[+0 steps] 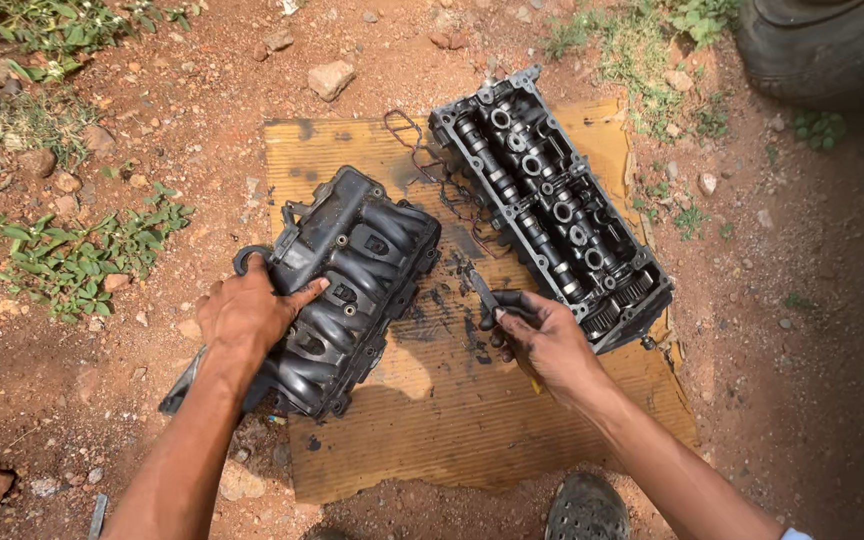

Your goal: The person works on an intake manifold and a cylinder head, using a small pick-like tool and their hands to clean channels and remove debris from the surfaces while the parts rest on cardboard on the ground.

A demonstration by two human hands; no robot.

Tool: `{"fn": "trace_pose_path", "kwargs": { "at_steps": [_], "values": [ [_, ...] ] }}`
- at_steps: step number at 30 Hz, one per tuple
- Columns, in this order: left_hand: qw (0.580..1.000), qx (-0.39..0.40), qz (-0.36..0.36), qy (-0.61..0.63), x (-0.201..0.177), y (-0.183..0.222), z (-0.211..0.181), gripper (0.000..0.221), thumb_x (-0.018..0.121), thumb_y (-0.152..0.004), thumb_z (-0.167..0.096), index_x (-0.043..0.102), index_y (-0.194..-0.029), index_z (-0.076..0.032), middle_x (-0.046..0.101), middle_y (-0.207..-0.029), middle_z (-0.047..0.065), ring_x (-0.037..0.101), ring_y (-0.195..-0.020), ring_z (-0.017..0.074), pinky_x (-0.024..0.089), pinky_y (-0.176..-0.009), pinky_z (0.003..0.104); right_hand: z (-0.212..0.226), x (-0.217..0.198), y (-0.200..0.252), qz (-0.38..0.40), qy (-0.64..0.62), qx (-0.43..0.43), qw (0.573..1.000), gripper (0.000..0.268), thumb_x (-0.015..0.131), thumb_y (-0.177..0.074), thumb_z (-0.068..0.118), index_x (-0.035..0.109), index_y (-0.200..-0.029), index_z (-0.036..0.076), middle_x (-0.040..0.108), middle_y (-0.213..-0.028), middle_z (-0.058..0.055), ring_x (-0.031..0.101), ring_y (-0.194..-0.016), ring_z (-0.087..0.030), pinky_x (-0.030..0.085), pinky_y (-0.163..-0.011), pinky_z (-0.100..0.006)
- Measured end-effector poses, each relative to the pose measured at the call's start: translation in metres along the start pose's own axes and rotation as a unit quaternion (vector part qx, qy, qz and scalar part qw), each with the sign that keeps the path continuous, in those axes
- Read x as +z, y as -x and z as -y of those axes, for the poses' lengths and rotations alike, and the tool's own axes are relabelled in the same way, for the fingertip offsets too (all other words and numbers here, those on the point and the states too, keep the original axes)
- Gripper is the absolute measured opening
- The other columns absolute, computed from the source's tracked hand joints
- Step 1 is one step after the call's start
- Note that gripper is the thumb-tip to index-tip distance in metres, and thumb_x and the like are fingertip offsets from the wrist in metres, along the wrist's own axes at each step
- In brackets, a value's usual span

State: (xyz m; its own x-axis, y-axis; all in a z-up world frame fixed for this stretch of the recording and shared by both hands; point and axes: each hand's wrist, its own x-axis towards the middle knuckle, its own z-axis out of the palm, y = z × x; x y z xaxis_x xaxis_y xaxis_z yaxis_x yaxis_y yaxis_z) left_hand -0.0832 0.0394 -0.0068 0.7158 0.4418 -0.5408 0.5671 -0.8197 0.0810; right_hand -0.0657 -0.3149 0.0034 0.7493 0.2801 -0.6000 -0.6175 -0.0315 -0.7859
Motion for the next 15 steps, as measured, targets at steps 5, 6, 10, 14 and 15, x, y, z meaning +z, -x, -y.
{"fn": "trace_pose_path", "kwargs": {
  "at_steps": [5, 6, 10, 14, 15],
  "values": [
    [0.998, -0.052, 0.0, 0.039, 0.008, 0.01, 0.01, 0.1, 0.067, -0.071, -0.085, 0.053, -0.141, -0.015, 0.066, -0.124, 0.021, 0.063, -0.12, 0.0415, 0.047, -0.101, 0.055, 0.0, 0.011, -0.002, -0.011, -0.017, 0.073, 0.997, 0.031, 0.052, -0.099, 0.013, 0.061, -0.128, 0.01, 0.074, -0.083, -0.008, 0.067, -0.062, -0.016, 0.051, -0.05, -0.03],
    [0.998, -0.063, -0.007, 0.031, 0.01, 0.011, 0.007, 0.102, 0.069, -0.068, -0.086, 0.051, -0.144, -0.019, 0.059, -0.132, 0.021, 0.057, -0.124, 0.0415, 0.044, -0.1, 0.056, -0.005, 0.01, 0.001, -0.005, -0.026, 0.07, 0.997, 0.028, 0.055, -0.101, 0.014, 0.061, -0.127, 0.007, 0.071, -0.082, -0.007, 0.063, -0.059, -0.015, 0.045, -0.046, -0.029],
    [0.989, -0.087, -0.117, 0.011, 0.032, 0.006, 0.002, 0.12, 0.072, -0.062, -0.087, 0.048, -0.145, -0.004, 0.053, -0.139, 0.02, 0.057, -0.131, 0.0389, 0.048, -0.106, 0.051, -0.039, 0.006, -0.012, 0.002, -0.054, 0.083, 0.995, 0.03, 0.057, -0.103, 0.012, 0.064, -0.132, 0.006, 0.071, -0.082, -0.006, 0.06, -0.061, -0.013, 0.044, -0.048, -0.027],
    [0.978, 0.052, -0.184, 0.079, 0.038, -0.031, -0.007, 0.143, 0.076, -0.055, -0.084, 0.029, -0.155, 0.007, 0.05, -0.133, 0.031, 0.053, -0.123, 0.0462, 0.047, -0.102, 0.051, -0.054, -0.011, -0.029, 0.058, 0.019, 0.038, 0.997, 0.042, 0.055, -0.103, 0.008, 0.061, -0.144, 0.014, 0.073, -0.092, -0.003, 0.059, -0.073, -0.01, 0.051, -0.064, -0.025],
    [0.979, 0.082, -0.161, 0.095, 0.036, -0.042, -0.016, 0.141, 0.077, -0.059, -0.083, 0.027, -0.152, 0.009, 0.05, -0.133, 0.032, 0.053, -0.123, 0.0467, 0.047, -0.1, 0.052, -0.053, -0.015, -0.031, 0.041, 0.008, 0.059, 0.997, 0.044, 0.054, -0.103, 0.009, 0.061, -0.146, 0.015, 0.072, -0.092, -0.003, 0.059, -0.075, -0.009, 0.051, -0.067, -0.024]
  ]
}}
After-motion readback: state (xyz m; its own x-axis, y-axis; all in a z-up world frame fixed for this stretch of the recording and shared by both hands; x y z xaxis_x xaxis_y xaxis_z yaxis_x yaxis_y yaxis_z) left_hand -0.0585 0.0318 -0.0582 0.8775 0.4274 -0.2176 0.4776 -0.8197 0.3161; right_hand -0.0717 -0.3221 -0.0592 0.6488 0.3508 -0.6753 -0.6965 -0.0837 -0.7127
